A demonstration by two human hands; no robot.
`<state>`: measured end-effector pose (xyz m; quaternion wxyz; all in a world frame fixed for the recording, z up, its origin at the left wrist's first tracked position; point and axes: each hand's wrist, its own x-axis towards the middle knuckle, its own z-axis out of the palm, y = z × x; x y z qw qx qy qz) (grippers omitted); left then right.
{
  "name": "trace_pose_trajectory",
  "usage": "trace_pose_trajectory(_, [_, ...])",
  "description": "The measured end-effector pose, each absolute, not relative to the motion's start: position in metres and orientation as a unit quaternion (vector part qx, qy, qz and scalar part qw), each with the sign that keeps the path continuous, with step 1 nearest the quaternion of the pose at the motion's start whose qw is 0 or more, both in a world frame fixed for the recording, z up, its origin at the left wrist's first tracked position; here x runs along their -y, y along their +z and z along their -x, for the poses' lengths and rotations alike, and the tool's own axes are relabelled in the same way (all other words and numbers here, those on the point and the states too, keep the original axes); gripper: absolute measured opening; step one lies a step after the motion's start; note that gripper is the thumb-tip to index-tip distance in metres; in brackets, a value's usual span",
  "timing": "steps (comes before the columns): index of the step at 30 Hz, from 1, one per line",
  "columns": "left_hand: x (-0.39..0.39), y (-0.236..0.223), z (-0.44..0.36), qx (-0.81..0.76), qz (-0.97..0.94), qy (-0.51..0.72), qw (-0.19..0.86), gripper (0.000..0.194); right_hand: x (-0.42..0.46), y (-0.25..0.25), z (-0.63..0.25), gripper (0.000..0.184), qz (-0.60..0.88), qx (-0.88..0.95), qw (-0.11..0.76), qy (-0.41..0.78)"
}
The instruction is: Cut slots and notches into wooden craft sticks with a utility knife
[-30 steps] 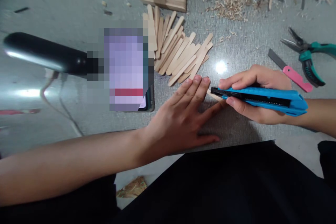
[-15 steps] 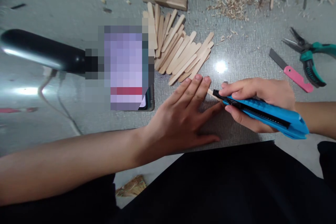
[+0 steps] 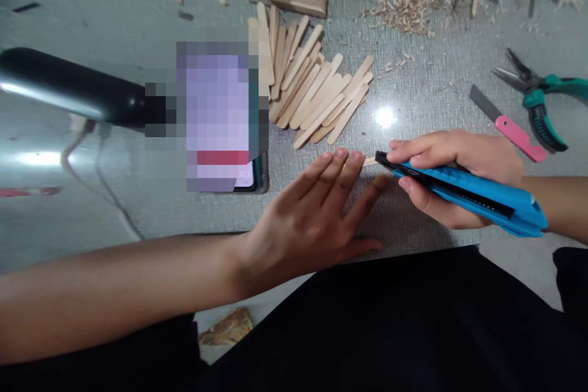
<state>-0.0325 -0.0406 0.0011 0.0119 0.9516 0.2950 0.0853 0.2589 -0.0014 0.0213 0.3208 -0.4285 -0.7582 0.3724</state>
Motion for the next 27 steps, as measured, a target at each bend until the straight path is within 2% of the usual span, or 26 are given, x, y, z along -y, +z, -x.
trace_pose_trajectory(14, [0.0381, 0.0041, 0.0297, -0.288, -0.954, 0.076, -0.010, 0.098, 0.0064, 0.0176, -0.2563, 0.041, 0.369, 0.813, 0.326, 0.309])
trace_pose_trajectory(20, [0.0376, 0.0037, 0.0292, -0.280, -0.956, 0.081, -0.029, 0.101, 0.0043, 0.0163, -0.2548, 0.030, 0.355, 0.831, 0.328, 0.275])
trace_pose_trajectory(27, [0.0388, 0.0053, 0.0272, -0.249, -0.958, 0.127, -0.068, 0.082, 0.0005, 0.0194, -0.2539, 0.028, 0.323, 0.852, 0.333, 0.242])
